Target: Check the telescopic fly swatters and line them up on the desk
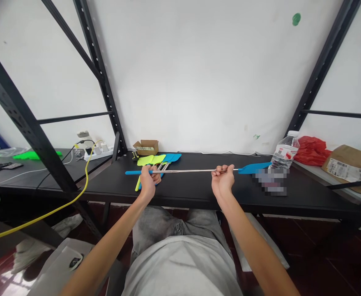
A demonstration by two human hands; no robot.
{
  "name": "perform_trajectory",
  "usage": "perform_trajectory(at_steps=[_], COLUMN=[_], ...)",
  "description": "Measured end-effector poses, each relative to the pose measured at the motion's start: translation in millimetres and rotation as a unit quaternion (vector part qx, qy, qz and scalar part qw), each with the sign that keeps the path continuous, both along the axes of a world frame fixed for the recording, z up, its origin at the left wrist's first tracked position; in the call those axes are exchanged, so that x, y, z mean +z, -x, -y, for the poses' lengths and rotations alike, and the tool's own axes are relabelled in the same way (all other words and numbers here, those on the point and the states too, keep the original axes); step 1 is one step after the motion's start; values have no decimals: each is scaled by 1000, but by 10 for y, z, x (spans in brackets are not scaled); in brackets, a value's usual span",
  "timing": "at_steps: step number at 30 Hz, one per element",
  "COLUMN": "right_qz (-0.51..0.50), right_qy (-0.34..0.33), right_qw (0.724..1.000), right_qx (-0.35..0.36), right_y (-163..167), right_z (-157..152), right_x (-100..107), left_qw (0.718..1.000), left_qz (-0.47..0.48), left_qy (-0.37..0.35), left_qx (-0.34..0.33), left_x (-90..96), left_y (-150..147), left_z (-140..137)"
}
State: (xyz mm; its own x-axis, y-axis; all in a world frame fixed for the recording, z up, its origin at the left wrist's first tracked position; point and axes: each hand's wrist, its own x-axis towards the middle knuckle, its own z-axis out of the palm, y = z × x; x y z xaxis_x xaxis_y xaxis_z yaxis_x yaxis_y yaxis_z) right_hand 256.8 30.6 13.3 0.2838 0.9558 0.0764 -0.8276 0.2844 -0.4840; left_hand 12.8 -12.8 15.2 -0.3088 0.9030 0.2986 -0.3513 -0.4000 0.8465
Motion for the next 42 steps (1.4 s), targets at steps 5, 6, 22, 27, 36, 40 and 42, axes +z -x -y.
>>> perform_trajectory(at_steps=[5, 6, 22, 27, 36, 40, 42], right_qz=[19, 26, 97, 105, 131, 144, 147], right_qy=[3, -2, -49, -54, -53, -52, -45], right_qw=[1000, 999, 992, 991, 981, 977, 975], right_qx=[22, 23, 69, 70, 134, 152, 160], right_y=[176, 210, 598, 596, 869, 880, 849], right_z=[95, 113, 396, 414, 573, 573, 557], right_x=[-14, -20, -119, -98, -237, -275, -247], left_qw=[999, 998, 991, 991, 992, 992, 989], left_qz=[-20, -27, -66, -62, -52, -45, -34], left_qy=[-2, -2, -13, -14, 38, 40, 46], left_qx=[-39, -52, -120, -120, -108, -114, -134], left_x=[-94, -120, -203, -180, -299, -309, -288], left_y=[-127, -166, -401, -412, -614, -587, -571], left_z=[24, 29, 104, 131, 168, 146, 131])
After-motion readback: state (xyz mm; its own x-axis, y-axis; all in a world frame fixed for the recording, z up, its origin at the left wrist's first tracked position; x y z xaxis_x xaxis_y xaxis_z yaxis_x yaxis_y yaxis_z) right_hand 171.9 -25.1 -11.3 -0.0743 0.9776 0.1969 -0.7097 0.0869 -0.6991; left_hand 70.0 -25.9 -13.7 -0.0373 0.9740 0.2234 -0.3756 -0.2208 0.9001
